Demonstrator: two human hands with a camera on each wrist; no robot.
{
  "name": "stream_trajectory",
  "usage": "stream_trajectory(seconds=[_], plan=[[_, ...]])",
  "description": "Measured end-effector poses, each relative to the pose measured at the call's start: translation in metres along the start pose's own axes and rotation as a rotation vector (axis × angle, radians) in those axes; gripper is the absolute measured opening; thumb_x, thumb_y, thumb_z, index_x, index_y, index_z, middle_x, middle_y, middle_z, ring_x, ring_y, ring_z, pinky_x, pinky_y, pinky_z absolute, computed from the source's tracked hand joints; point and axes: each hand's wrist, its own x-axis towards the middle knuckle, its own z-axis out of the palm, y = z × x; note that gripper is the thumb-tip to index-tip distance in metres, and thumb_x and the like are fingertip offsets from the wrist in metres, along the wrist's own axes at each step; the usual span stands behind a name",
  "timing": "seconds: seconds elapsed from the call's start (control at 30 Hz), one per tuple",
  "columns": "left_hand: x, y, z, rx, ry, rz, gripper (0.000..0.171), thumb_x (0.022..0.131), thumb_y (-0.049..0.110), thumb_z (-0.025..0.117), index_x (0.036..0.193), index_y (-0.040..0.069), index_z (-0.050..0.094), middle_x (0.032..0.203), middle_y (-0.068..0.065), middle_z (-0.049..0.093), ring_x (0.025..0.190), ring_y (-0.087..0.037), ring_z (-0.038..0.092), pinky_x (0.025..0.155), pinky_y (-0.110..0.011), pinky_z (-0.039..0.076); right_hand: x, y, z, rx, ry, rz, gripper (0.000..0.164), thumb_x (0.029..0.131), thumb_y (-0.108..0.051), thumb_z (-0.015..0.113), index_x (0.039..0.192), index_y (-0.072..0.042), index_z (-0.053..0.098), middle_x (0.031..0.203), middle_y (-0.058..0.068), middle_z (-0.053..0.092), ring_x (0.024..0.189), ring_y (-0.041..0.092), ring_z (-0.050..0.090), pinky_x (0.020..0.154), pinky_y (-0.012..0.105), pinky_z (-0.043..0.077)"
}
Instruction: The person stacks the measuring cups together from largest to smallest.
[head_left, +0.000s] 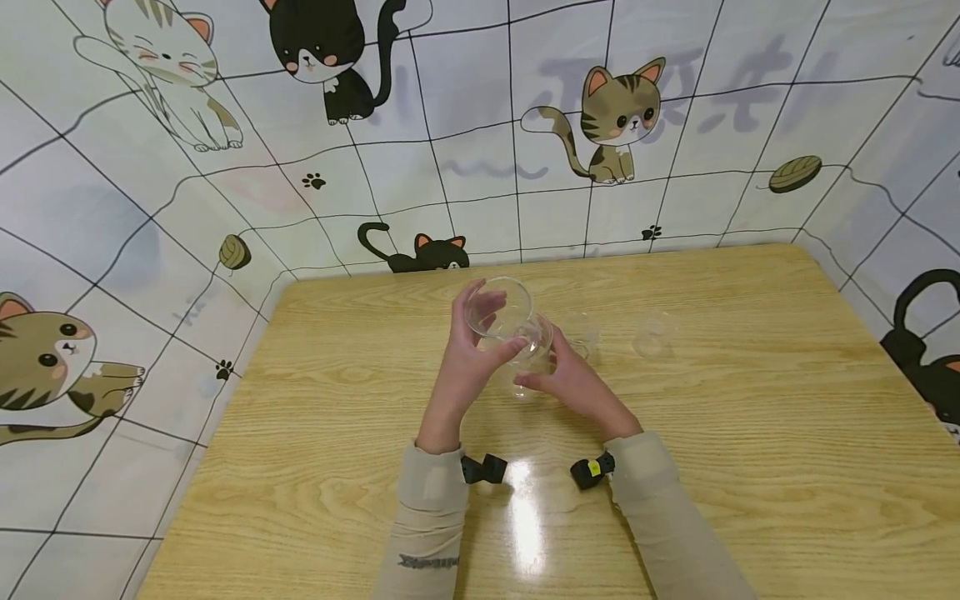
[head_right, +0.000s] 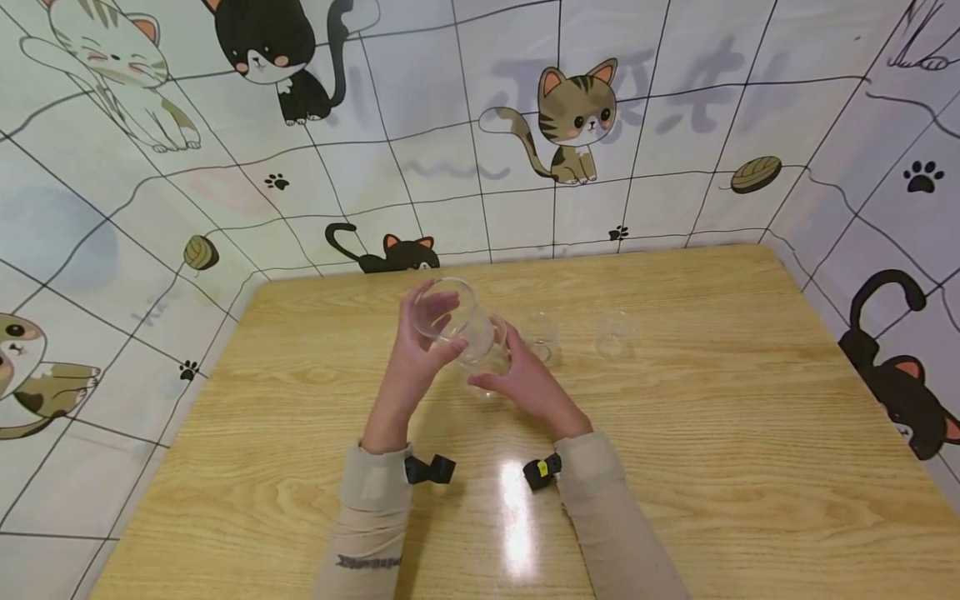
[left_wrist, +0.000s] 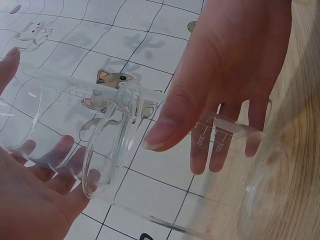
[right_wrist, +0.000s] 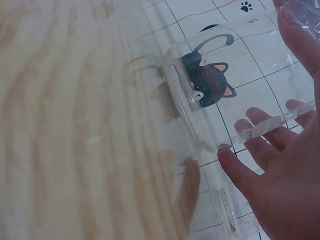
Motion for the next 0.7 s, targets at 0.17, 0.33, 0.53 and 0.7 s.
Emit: stream_trajectory(seconds=[0.17, 0.33, 0.53, 0.7], plan=[[0.002, -0.012, -0.001, 0.019, -0.005, -0.021, 0.084, 0.076, 0.006, 0.073, 0.140, 0.017, 0.020, 0.135, -0.014, 0.043, 0.128, -0.026, 0.039, 0.108, -0.042, 0.026, 0.000, 0.001, -0.001, 0.011, -0.005, -0.008, 0.092, 0.078, -0.035, 0.073, 0.142, -0.045, 0.008, 0.149, -0.001, 0.025, 0.134, 0.032, 0.030, 0.102, 0.056, 0.028], [0.004, -0.025, -0.002, 0.064, -0.009, -0.004, 0.085, 0.075, 0.014, 0.076, 0.139, 0.026, 0.021, 0.134, -0.008, 0.045, 0.127, -0.017, 0.041, 0.106, -0.040, 0.029, 0.000, 0.000, -0.001, 0.020, -0.010, -0.018, 0.092, 0.078, -0.033, 0.073, 0.144, -0.042, 0.008, 0.149, -0.003, 0.024, 0.134, 0.031, 0.029, 0.102, 0.056, 0.029], [0.005, -0.027, -0.003, 0.100, -0.013, 0.008, 0.085, 0.074, 0.018, 0.078, 0.139, 0.026, 0.023, 0.134, -0.006, 0.047, 0.126, -0.015, 0.042, 0.106, -0.044, 0.029, 0.001, -0.001, -0.001, 0.016, -0.015, -0.021, 0.094, 0.078, -0.034, 0.073, 0.146, -0.038, 0.007, 0.151, -0.002, 0.022, 0.134, 0.031, 0.028, 0.103, 0.056, 0.028], [0.004, -0.012, -0.001, 0.110, -0.028, -0.033, 0.086, 0.074, 0.011, 0.076, 0.140, 0.017, 0.021, 0.136, -0.014, 0.044, 0.128, -0.021, 0.040, 0.106, -0.046, 0.028, 0.001, 0.000, -0.001, 0.020, 0.000, -0.011, 0.093, 0.076, -0.037, 0.074, 0.144, -0.042, 0.009, 0.151, 0.000, 0.022, 0.134, 0.031, 0.029, 0.103, 0.055, 0.029]])
